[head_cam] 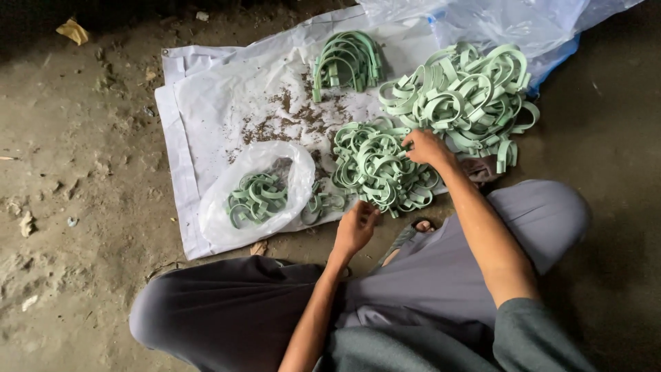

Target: The person sits on the floor and sorts light green plastic strips by picking them up one by one from a pile, inspecting them, and placing them into a clear plastic bag. The person continues this repetitive sorting process throughout the clip.

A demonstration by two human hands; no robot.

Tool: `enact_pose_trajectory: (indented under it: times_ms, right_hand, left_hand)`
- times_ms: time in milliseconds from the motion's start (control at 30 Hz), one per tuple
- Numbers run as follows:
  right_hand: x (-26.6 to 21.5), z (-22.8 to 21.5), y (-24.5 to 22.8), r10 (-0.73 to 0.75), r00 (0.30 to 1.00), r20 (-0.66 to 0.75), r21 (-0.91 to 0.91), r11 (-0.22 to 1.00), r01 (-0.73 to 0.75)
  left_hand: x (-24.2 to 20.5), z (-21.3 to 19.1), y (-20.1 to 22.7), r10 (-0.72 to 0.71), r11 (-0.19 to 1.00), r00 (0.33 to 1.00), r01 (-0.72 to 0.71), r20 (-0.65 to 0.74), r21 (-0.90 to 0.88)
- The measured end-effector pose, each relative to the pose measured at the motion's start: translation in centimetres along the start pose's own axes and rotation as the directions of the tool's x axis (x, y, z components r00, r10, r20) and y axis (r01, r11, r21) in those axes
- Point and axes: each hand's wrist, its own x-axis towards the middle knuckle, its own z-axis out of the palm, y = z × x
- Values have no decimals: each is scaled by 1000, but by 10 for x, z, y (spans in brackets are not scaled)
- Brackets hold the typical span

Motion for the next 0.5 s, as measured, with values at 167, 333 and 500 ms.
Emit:
enact_pose_trajectory:
  times_ms: [167,333,500]
  right_hand:
    - [55,32,64,78,979,-187,21,997,-75]
    - [38,33,56,263,956,-132,43,965,-259]
    - [28,14,41,374,927,1,324,877,-354]
  left_hand:
    - [4,2,0,27,1000,1000,-27,7,-6]
    - [13,9,-18,58,998,998,-59,-4,-19]
    - [6,1,-9,55,998,998,-54,13,-26]
